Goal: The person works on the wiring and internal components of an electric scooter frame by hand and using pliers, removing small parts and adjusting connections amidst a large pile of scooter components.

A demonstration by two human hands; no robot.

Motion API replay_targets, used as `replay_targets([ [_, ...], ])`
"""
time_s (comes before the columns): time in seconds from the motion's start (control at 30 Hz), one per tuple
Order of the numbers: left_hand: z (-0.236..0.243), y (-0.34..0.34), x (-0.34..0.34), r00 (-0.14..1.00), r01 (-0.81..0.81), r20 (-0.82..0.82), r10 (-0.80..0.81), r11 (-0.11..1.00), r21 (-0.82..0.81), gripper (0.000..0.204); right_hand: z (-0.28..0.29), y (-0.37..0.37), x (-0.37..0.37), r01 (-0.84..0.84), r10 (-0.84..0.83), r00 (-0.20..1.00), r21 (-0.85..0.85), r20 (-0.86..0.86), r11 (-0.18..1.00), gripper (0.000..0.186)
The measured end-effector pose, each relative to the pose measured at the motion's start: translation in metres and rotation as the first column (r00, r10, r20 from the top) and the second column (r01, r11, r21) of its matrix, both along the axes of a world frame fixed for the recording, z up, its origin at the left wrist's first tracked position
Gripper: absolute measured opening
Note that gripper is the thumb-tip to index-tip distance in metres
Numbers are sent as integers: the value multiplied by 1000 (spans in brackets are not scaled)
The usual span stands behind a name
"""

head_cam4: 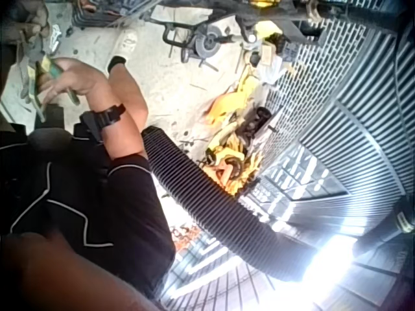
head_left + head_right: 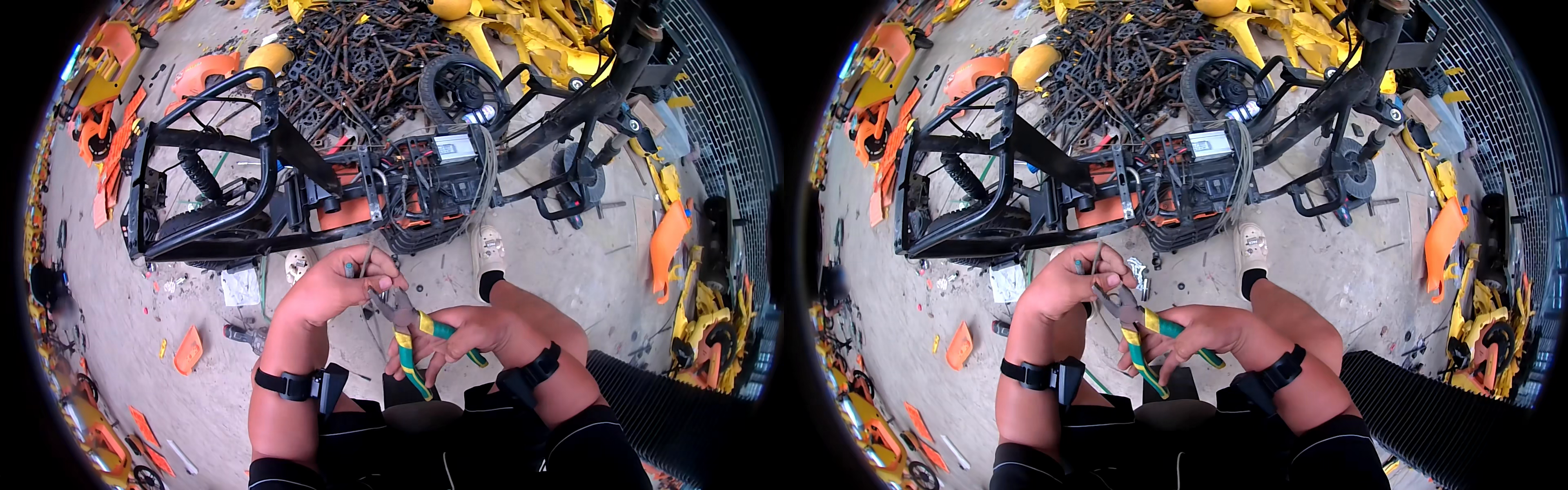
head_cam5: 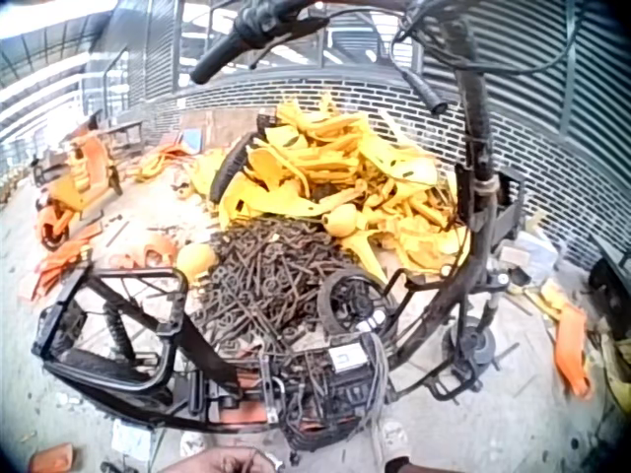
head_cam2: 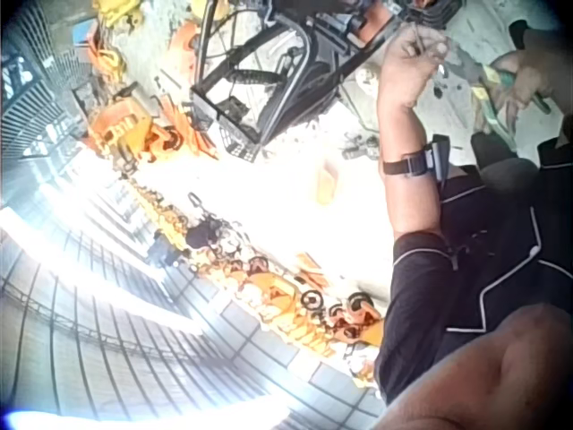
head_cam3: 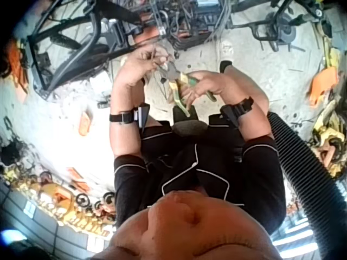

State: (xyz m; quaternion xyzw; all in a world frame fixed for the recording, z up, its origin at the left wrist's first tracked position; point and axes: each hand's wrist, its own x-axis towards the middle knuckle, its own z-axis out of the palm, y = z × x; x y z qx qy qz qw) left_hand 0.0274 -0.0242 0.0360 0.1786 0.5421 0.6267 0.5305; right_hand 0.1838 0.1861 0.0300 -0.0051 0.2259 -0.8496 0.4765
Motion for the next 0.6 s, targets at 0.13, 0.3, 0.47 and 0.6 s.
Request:
replay_targets([
  [0.13, -9, -4, -2, 994, 38, 95, -53, 988, 149, 33, 5, 1, -1, 20, -20, 1000, -3, -19, 1000, 76],
  [0.3, -9, -5, -1, 993, 46, 101, -62, 986, 158, 46, 3, 4, 2, 61, -62, 998, -14, -19, 998, 76],
  [0.47, -13, -3, -1, 993, 45, 101, -65, 981, 187, 47, 4, 3, 4, 83, -84, 996, -16, -17, 996, 76],
  [0.6, -12, -1, -1, 996, 25, 77, -41, 979, 204, 40, 7, 6, 2, 84, -84, 996, -17, -6, 996, 76],
])
